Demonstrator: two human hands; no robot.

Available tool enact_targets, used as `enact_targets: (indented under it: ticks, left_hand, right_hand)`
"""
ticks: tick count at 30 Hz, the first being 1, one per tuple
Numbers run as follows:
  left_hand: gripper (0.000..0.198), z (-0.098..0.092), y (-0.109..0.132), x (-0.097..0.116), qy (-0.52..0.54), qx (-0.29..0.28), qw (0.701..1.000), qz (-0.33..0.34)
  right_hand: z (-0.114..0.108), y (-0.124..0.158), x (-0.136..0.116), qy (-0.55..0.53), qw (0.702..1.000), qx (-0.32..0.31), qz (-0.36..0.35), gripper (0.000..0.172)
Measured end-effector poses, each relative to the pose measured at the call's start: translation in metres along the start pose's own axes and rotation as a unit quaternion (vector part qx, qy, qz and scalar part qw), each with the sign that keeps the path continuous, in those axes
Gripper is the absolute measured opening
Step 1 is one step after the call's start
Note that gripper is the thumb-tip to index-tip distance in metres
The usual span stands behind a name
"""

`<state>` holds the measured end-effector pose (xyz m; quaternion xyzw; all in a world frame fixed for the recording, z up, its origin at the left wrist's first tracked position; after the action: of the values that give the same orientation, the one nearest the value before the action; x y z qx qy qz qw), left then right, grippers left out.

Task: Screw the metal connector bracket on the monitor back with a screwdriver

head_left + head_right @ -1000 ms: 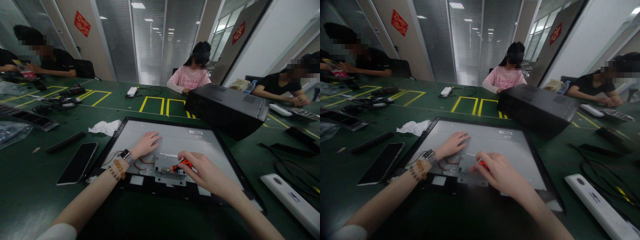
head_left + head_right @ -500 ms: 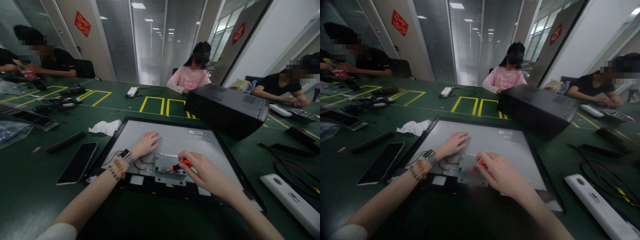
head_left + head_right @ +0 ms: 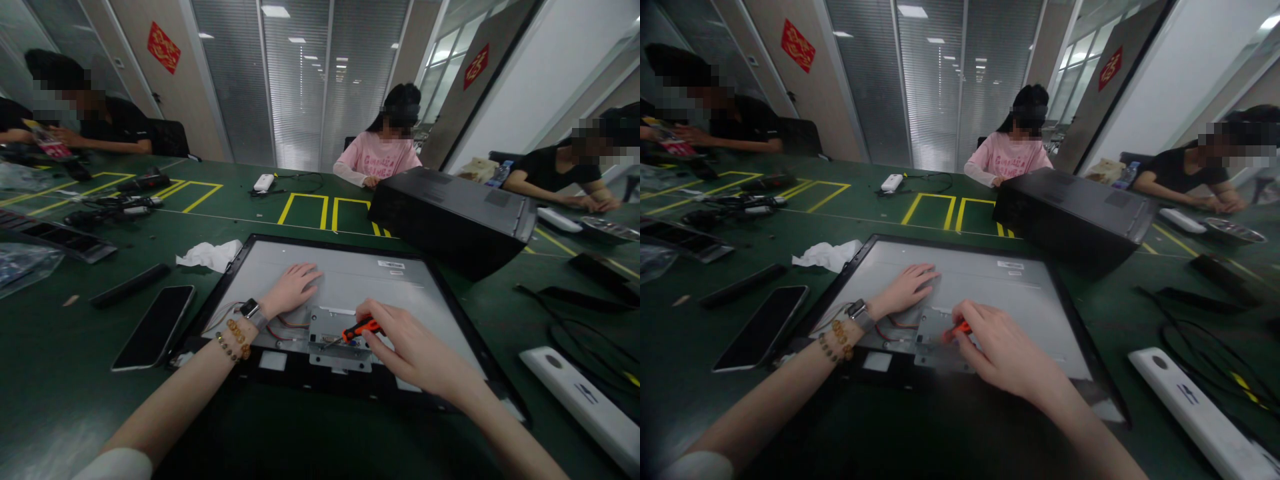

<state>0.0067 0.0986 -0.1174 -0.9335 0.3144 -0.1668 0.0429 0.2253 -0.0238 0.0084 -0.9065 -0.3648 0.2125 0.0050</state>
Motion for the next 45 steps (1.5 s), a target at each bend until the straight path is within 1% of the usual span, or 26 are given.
enact_targets:
  ticks: [4, 6, 8, 10, 15, 19, 26, 33, 36, 38, 42, 45]
  left_hand:
    - [0.042, 0.0, 0.0, 0.001, -0.002, -0.005, 1.0, -0.005]
    - [0.042, 0.0, 0.0, 0.001, -0.002, -0.006, 1.0, -0.007]
    - [0.042, 0.0, 0.0, 0.001, -0.001, -0.006, 1.0, -0.008]
    - [0.042, 0.001, 0.0, 0.0, -0.003, -0.007, 1.0, -0.009]
    - [0.041, 0.003, 0.0, -0.002, -0.008, 0.002, 1.0, -0.003]
    - [0.04, 0.004, 0.0, -0.004, -0.008, 0.004, 1.0, -0.003]
    - [0.041, 0.001, 0.001, -0.001, -0.003, 0.001, 1.0, -0.004]
    - [0.041, 0.001, 0.0, -0.001, -0.004, -0.001, 1.0, -0.004]
    - [0.04, 0.002, 0.0, -0.002, -0.008, 0.002, 1.0, 0.0]
    - [0.039, 0.002, 0.0, -0.002, -0.01, 0.004, 1.0, 0.002]
    - [0.041, 0.002, 0.0, -0.001, -0.007, -0.001, 1.0, -0.005]
    - [0.041, 0.001, 0.0, 0.0, -0.005, -0.006, 1.0, -0.007]
  right_hand:
    - [0.006, 0.0, 0.004, 0.041, 0.999, 0.004, 0.007, 0.018]
    - [0.005, -0.001, 0.004, 0.052, 0.999, 0.0, 0.004, 0.02]
    - [0.002, -0.001, 0.002, 0.048, 0.999, 0.008, 0.001, 0.016]
    - [0.0, -0.001, 0.0, 0.025, 1.0, 0.002, -0.005, 0.01]
    - [-0.001, 0.0, -0.001, 0.002, 1.0, -0.012, -0.006, 0.014]
    - [0.001, 0.0, -0.001, 0.0, 1.0, -0.015, -0.006, 0.01]
    - [0.005, -0.002, 0.004, 0.047, 0.999, 0.002, -0.009, 0.016]
    - [0.01, -0.003, 0.01, 0.139, 0.99, 0.035, -0.012, 0.032]
    - [0.011, -0.003, 0.011, 0.167, 0.985, 0.036, -0.015, 0.033]
    - [0.011, -0.004, 0.01, 0.155, 0.987, 0.033, -0.016, 0.028]
    - [0.009, -0.003, 0.007, 0.069, 0.997, 0.04, 0.0, 0.014]
    - [0.008, -0.001, 0.005, 0.018, 0.999, 0.036, 0.015, 0.015]
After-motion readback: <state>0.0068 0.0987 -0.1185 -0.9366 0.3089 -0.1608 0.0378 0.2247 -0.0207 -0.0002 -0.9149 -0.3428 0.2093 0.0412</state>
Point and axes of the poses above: each hand's wrist, its own y-axis away from the middle knuckle, its own z-axis out of the palm, x = y × z, the point moved 3 cm from there along -y, towards the middle knuckle, and after that the axes turned 5 degrees about y, right-handed, at the moved point
